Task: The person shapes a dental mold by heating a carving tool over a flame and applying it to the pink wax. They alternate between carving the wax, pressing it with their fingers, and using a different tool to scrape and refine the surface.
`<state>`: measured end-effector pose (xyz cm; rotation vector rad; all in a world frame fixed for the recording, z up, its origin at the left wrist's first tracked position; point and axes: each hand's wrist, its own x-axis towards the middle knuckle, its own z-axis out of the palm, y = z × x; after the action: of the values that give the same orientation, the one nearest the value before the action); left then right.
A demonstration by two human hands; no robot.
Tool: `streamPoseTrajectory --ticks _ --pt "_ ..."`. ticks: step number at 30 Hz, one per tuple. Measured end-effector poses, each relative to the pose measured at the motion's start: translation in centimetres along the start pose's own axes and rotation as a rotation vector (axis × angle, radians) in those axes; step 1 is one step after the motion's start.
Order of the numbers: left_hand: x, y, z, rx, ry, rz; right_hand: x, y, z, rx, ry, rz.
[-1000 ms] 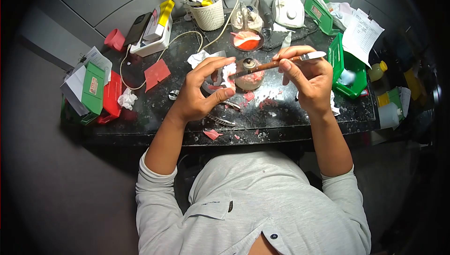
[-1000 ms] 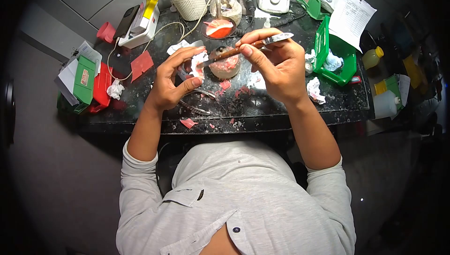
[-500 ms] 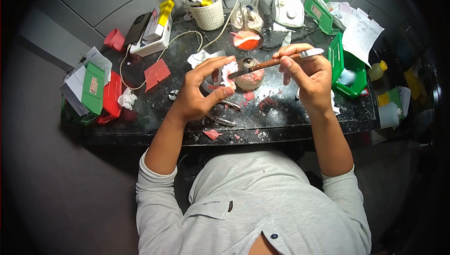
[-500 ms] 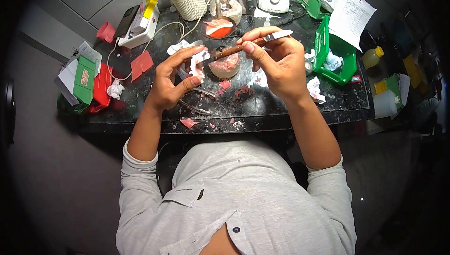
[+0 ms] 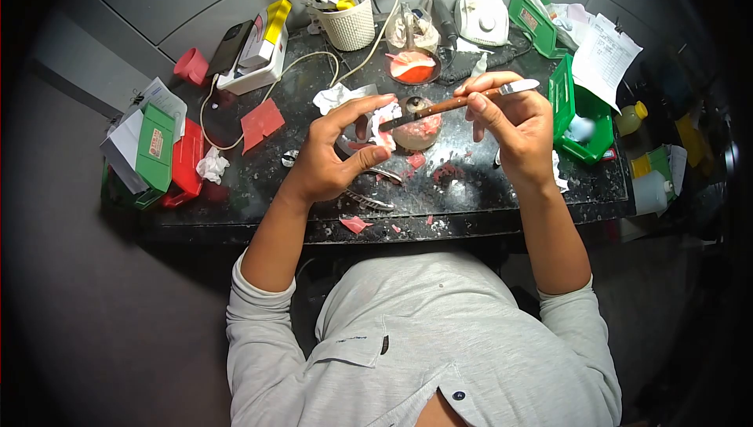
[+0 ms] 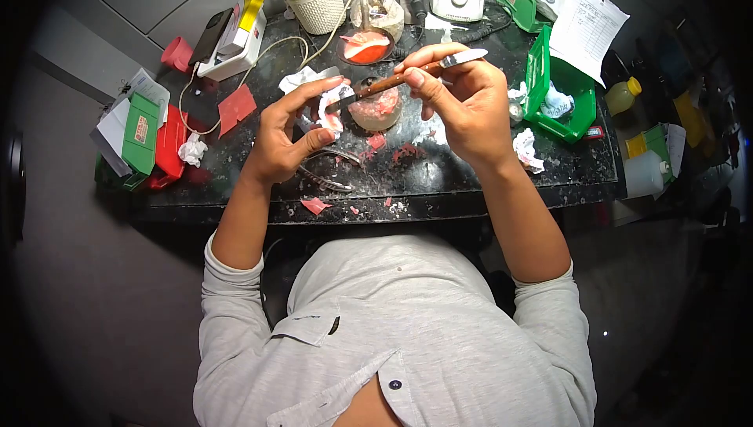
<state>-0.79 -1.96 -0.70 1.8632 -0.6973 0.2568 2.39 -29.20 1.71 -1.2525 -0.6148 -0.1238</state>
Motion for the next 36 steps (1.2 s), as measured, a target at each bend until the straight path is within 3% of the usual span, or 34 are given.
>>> streamPoseTrajectory --ticks 15,18,20,22,25,28,31,36 --pt "-0.1 0.2 0.0 -0.140 0.034 -0.017 0.3 0.1 -1.0 0.124 -0.068 0.029" --pt "-0.1 0.2 -0.3 -0.160 -0.034 -0.099 0.4 -0.1 -1.4 0.107 -0.012 0.023" --pt "0.0 -0.1 0.1 -0.269 0.043 -0.031 0.6 0.1 -2.1 0.033 0.105 0.030" --pt "-0.1 0.0 -0.5 -0.370 0.050 -0.092 0.9 -0.1 -1.8 -0.098 0.266 0.023" --pt "0.3 -0.4 -0.8 -0.537 0.102 -0.161 0.7 0.2 -2.3 -0.205 0.284 0.069" --pt "0.2 -0.8 -1.5 -0.894 0.138 -0.261 0.7 0.2 -2.1 -0.174 0.283 0.073" --pt "0.3 -1.4 -1.6 -1.050 0.138 -0.208 0.8 0.0 -1.7 -0.159 0.293 0.055" --pt "0.3 -0.6 -1.2 -1.002 0.130 -0.217 0.8 -0.1 -1.7 -0.161 0.302 0.057"
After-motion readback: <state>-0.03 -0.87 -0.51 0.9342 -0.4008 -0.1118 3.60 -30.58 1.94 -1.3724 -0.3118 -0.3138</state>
